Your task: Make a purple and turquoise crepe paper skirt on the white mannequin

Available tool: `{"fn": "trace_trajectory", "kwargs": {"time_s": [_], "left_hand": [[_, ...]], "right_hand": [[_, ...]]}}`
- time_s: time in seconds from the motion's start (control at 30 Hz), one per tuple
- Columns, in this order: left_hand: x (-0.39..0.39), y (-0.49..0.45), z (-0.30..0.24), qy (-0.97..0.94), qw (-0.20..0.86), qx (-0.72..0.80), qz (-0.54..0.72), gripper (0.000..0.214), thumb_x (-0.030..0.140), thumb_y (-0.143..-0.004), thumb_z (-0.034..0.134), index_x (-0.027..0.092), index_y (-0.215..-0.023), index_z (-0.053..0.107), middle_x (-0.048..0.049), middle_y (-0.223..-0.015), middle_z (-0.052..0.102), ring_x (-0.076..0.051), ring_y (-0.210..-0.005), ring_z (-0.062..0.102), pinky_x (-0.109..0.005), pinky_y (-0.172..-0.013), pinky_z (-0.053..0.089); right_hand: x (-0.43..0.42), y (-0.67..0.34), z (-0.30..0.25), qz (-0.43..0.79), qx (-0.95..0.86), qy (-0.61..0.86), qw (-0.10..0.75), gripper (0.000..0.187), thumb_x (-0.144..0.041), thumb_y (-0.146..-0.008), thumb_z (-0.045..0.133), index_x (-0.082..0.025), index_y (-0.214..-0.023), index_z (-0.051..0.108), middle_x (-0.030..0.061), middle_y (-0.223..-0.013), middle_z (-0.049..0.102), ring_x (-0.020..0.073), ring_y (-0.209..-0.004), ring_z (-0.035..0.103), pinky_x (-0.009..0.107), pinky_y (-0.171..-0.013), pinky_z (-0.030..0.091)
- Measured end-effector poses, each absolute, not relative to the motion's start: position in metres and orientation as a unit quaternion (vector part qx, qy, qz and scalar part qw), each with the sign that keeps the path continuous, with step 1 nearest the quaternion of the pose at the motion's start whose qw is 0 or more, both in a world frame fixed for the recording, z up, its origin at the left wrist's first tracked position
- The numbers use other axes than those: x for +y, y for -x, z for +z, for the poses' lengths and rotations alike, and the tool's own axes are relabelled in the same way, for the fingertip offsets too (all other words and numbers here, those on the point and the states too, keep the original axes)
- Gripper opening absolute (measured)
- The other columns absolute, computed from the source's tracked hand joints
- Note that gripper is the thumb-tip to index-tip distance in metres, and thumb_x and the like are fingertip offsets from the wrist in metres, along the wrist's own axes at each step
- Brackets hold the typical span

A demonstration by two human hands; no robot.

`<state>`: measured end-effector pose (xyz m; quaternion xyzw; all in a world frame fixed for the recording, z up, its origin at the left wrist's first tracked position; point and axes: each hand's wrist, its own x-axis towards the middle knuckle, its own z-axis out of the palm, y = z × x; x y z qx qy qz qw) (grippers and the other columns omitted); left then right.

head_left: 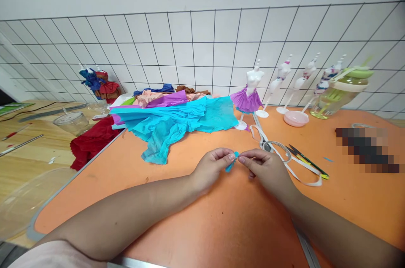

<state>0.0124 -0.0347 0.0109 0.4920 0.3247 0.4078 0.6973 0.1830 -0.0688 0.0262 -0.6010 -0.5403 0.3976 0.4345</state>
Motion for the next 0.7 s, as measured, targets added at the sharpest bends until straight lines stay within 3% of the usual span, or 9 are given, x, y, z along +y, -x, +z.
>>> {"fn": "trace_trajectory", "kwargs": {"time_s": [0.1,0.27,0.53,0.7], "left_hand": [[-0.033,-0.010,0.010,-0.471,0.743,0.318,0.352,0.036,0.046,-0.066,0.079,0.014,-0.079,0.069,-0.0013,-0.071,0.057,-0.012,-0.068,0.046,-0.025,-0.066,0.033],[-0.030,-0.005,0.014,-0.513,0.748,0.311,0.283,0.037,0.047,-0.065,0.079,0.013,-0.077,0.070,-0.0032,-0.073,0.058,-0.013,-0.070,0.046,-0.026,-0.067,0.032],[-0.030,-0.004,0.021,-0.617,0.677,0.291,0.277,0.044,0.058,-0.072,0.070,0.014,-0.080,0.068,-0.0001,-0.071,0.048,-0.011,-0.064,0.040,-0.025,-0.061,0.030],[-0.029,-0.004,0.012,-0.544,0.737,0.284,0.282,0.039,0.051,-0.070,0.073,0.014,-0.082,0.069,-0.0049,-0.077,0.059,-0.015,-0.072,0.051,-0.026,-0.068,0.038]], "right_hand": [[-0.066,-0.186,0.023,0.440,-0.537,0.578,0.428,0.032,-0.047,-0.070,0.074,-0.018,-0.084,0.069,-0.0031,-0.056,0.058,0.0109,-0.041,0.054,0.024,-0.041,0.047],[-0.066,-0.192,0.014,0.492,-0.570,0.506,0.422,0.033,-0.043,-0.072,0.074,-0.022,-0.097,0.068,-0.0036,-0.077,0.059,0.0066,-0.041,0.052,0.023,-0.039,0.046],[-0.068,-0.188,0.009,0.400,-0.622,0.482,0.470,0.021,-0.042,-0.076,0.071,-0.021,-0.078,0.073,0.0014,-0.077,0.061,0.0101,-0.049,0.055,0.026,-0.047,0.050],[-0.068,-0.189,0.013,0.357,-0.647,0.498,0.454,0.021,-0.042,-0.080,0.066,-0.021,-0.079,0.069,0.0027,-0.076,0.064,0.0125,-0.051,0.058,0.029,-0.054,0.049]]}}
